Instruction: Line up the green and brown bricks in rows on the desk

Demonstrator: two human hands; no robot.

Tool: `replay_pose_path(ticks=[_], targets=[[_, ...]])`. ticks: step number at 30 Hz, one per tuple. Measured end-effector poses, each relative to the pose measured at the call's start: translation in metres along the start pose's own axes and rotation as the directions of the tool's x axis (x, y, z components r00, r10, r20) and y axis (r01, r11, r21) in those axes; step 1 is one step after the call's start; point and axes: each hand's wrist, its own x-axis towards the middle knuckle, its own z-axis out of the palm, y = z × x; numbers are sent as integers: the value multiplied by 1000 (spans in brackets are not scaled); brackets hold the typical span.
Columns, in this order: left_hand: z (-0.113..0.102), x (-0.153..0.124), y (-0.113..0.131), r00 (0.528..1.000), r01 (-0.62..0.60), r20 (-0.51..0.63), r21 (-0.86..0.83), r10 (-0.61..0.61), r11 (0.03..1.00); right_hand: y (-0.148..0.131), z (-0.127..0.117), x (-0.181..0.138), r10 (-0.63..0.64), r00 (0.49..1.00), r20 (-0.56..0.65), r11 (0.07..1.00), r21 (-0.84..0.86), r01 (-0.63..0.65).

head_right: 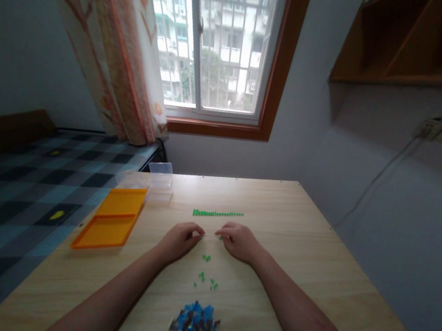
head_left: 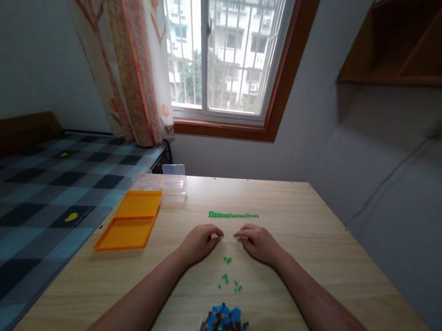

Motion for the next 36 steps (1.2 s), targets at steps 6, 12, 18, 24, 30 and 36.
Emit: replay_pose_path(ticks=[6, 12, 18, 24, 30, 36], targets=[[2, 0, -2, 997, -54, -52, -51, 51, 997, 5, -4, -2, 47, 998, -41, 999, 11, -46], [2, -2, 0, 998, -58, -20, -17, 58, 998, 5, 1, -1, 55, 998, -1, 998, -39, -55], [1, -1, 0, 999, -48, -13, 13, 48, 999, 19, -8, 2, 104, 994, -23, 994, -20, -104], [3, 1, -2, 999, -36, -22, 19, 36, 999, 69, -44, -1, 319, 937, -144, 938, -97, -334], [3, 2, -3, 1000, -17, -20, 18, 17, 1000, 90, -40, -1, 428, 860, -276, 860, -168, -482], [4, 2, -5, 999, -24, -22, 33, 24, 999, 84, -28, 5, 452, 833, -320, 828, -197, -525]])
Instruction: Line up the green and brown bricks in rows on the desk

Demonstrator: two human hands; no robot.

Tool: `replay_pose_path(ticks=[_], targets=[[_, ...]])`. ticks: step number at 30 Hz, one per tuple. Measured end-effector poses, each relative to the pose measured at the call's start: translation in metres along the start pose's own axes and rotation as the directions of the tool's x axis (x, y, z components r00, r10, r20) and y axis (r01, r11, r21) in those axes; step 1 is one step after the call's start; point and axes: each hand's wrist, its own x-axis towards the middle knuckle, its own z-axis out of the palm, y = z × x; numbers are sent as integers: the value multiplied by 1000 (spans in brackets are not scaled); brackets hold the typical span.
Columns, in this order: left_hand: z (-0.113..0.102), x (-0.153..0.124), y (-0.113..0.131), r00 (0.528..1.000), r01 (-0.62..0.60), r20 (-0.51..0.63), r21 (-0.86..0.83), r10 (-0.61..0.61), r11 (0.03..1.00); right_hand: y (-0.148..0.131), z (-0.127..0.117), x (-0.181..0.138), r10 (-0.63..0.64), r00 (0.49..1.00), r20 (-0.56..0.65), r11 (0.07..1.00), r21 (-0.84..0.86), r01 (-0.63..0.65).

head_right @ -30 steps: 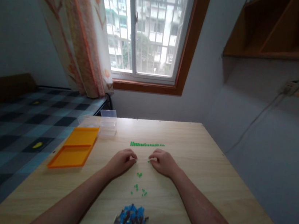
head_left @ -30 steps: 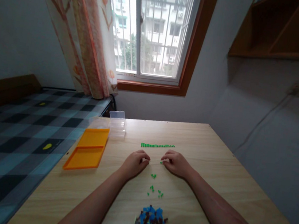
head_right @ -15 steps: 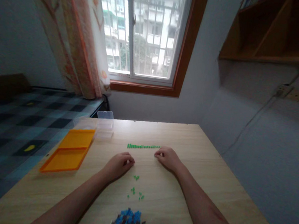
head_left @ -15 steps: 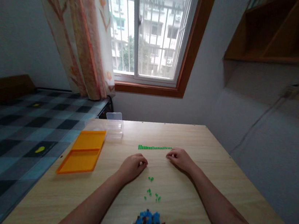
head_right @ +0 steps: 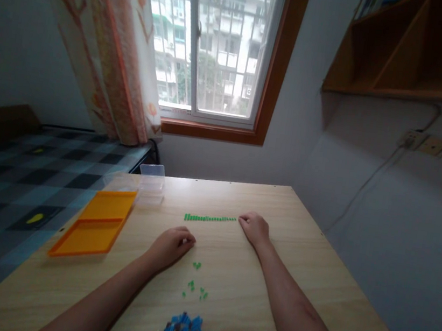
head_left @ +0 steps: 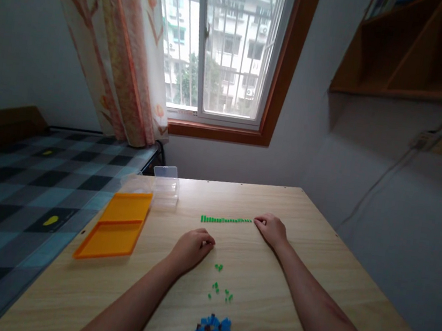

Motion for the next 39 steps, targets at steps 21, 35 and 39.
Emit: replay_pose_path(ticks=[21, 35, 39], targets=[[-1, -1, 3, 1000, -7, 10, 9, 6, 1000, -7, -3, -10, -69, 997, -26, 997, -46, 68], [-2, -2, 4, 1000, -3, -6, -14, 3, 1000, -6, -2, -11, -96, 995, -36, 995, -3, 96], [-3, -2, 4, 999, -4, -35, -49, 2, 999, -6, -3, -11, -99, 994, -47, 995, 8, 99]])
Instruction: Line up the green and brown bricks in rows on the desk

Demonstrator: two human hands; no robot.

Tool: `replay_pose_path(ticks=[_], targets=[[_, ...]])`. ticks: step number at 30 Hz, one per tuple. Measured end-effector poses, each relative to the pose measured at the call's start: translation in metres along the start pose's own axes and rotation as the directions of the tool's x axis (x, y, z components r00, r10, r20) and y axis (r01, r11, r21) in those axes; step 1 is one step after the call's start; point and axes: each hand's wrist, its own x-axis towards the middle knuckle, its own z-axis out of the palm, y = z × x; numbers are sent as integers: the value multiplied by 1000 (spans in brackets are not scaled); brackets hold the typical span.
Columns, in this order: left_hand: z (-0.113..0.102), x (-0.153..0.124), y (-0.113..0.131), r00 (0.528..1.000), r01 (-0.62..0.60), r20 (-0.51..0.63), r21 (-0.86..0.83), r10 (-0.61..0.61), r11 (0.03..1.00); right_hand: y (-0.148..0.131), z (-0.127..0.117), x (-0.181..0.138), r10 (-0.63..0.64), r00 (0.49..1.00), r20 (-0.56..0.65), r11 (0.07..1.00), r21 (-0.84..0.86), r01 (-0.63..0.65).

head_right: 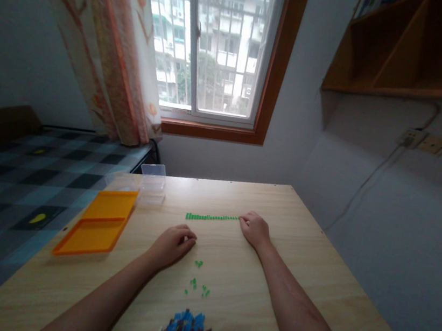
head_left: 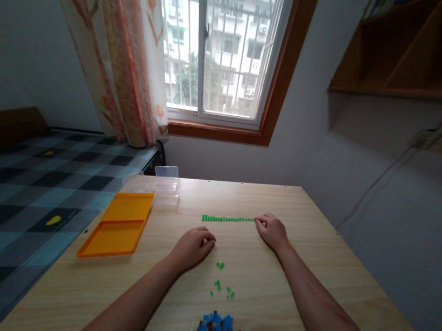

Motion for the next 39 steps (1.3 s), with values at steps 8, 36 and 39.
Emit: replay_pose_path(ticks=[8, 36, 39], targets=[[-2, 2, 3, 999, 12, -52, -14, -13, 1000, -18, -9, -6, -90, 995, -36, 989, 113, 94], [1, 6, -10, 984, 122, -109, -167, -141, 978, -96, 15, -31, -317, 916, 245, 924, 297, 240], [1, 6, -9, 984, 129, -100, -158, -146, 979, -93, 15, -31, -316, 921, 229, 923, 300, 242]])
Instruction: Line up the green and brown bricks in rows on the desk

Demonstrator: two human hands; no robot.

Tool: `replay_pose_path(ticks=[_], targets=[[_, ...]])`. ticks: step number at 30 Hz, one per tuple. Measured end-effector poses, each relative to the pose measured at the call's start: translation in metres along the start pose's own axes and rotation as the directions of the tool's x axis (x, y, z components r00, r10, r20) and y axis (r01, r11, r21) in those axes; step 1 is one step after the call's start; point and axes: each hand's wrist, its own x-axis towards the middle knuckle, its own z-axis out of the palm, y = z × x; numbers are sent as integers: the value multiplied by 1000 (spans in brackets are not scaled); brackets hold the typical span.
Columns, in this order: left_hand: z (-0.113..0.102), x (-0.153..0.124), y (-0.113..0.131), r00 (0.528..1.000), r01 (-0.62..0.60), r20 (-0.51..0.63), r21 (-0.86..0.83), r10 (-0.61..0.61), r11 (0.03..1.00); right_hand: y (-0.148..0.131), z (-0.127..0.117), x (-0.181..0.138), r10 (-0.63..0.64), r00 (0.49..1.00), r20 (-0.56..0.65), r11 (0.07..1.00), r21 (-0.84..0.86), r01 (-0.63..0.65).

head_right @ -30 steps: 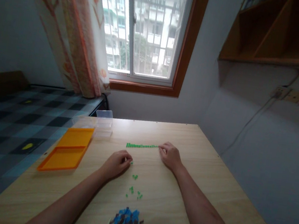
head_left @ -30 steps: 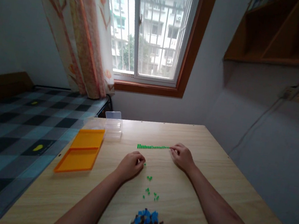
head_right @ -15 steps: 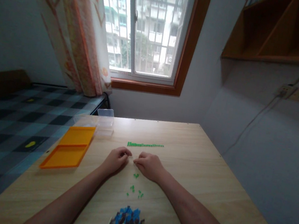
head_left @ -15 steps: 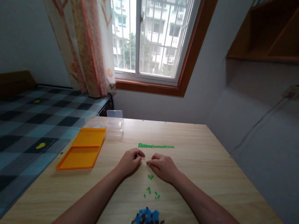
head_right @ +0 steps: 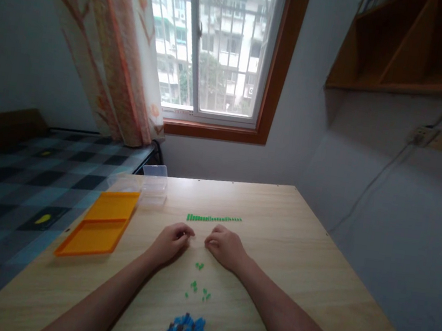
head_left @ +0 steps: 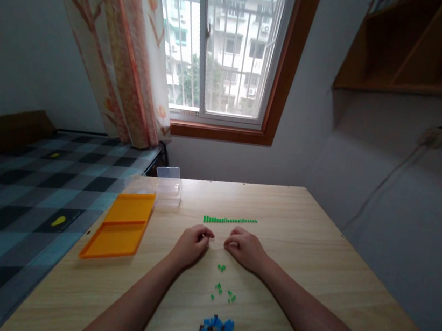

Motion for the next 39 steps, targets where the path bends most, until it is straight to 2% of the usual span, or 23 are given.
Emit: replay_pose_path(ticks=[13, 19, 23, 27, 31, 39], targets=[[0, -1, -1, 999, -31, 24, 15, 31, 999, 8, -7, -3, 62, 998, -30, 998, 5, -62], [-1, -2, 2, 999, -40, 29, 17, 40, 999, 8, -7, -1, 70, 997, 21, 997, -35, -69], [-1, -3, 0, 999, -42, 31, 21, 41, 999, 30, -22, 5, 87, 994, -73, 993, -69, -92], [-1, -3, 0, 998, -46, 39, 17, 46, 999, 74, -49, 6, 241, 947, -210, 947, -164, -277], [0, -3, -1, 998, -48, 47, 17, 47, 999, 105, -58, 0, 314, 915, -253, 909, -199, -366], [0, -3, 1, 997, -57, 56, 32, 55, 998, 106, -49, -2, 335, 907, -255, 894, -218, -391]])
